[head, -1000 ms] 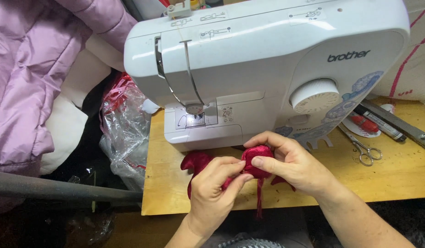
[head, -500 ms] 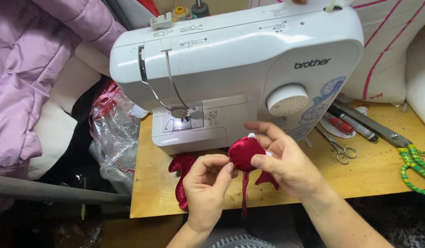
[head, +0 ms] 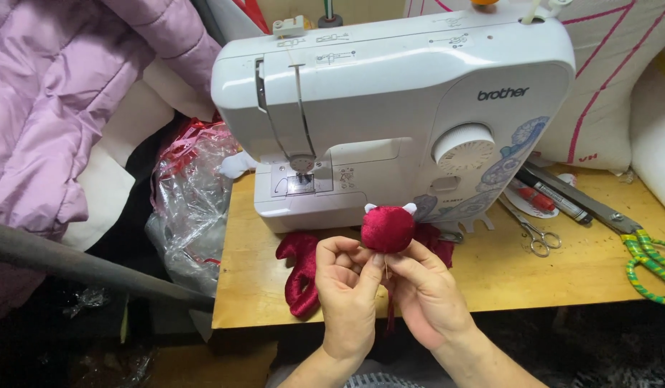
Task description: Stuffing a small red fabric heart with polyester fiberfill and preparing to sew it closed.
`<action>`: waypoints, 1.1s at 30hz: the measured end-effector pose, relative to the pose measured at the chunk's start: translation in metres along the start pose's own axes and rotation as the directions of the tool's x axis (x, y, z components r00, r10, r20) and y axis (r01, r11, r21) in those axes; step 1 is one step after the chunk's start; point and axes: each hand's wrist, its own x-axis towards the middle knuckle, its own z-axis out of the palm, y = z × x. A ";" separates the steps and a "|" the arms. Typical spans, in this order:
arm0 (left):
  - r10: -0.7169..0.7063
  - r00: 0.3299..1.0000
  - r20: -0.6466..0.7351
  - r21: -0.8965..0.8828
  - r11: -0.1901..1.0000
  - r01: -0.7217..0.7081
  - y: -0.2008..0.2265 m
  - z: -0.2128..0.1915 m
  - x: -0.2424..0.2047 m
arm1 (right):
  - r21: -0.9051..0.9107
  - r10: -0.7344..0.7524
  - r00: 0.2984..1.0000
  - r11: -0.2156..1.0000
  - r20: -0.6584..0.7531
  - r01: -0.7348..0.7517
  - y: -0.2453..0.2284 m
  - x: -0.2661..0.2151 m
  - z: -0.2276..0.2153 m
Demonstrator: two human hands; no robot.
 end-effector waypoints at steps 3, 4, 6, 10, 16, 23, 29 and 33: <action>-0.073 0.992 0.108 0.250 0.967 0.044 0.025 -0.019 0.007 | -0.044 -0.011 1.000 0.999 0.016 0.012 0.011 0.006 0.003; -0.165 0.974 0.159 0.482 0.873 0.069 0.036 -0.026 0.010 | -0.096 -0.020 0.999 0.995 0.038 0.023 0.013 0.008 0.004; -0.017 0.973 0.231 0.590 0.798 -0.126 0.057 -0.048 0.017 | -0.221 -0.005 0.994 0.975 0.105 0.028 0.016 0.011 -0.002; 0.110 0.586 0.803 0.524 0.337 -0.782 0.103 -0.081 0.037 | -0.716 0.101 0.946 0.679 0.308 0.161 0.001 0.003 0.012; 0.029 0.481 0.876 0.397 0.520 -0.756 0.096 -0.100 0.044 | -0.742 0.278 0.944 0.668 0.178 -0.056 0.001 -0.011 0.034; 0.085 0.825 0.558 0.638 0.592 -0.493 0.077 -0.144 0.067 | -0.996 -0.093 0.992 -0.014 0.084 0.083 0.026 0.006 0.031; -0.088 0.887 0.454 0.720 0.623 -0.306 0.048 -0.173 0.091 | -0.983 -0.015 0.987 -0.094 0.159 0.156 0.055 0.034 0.023; -0.144 0.890 0.432 0.709 0.665 -0.236 0.041 -0.178 0.089 | -0.960 0.011 0.962 -0.065 0.274 0.274 0.064 0.040 0.026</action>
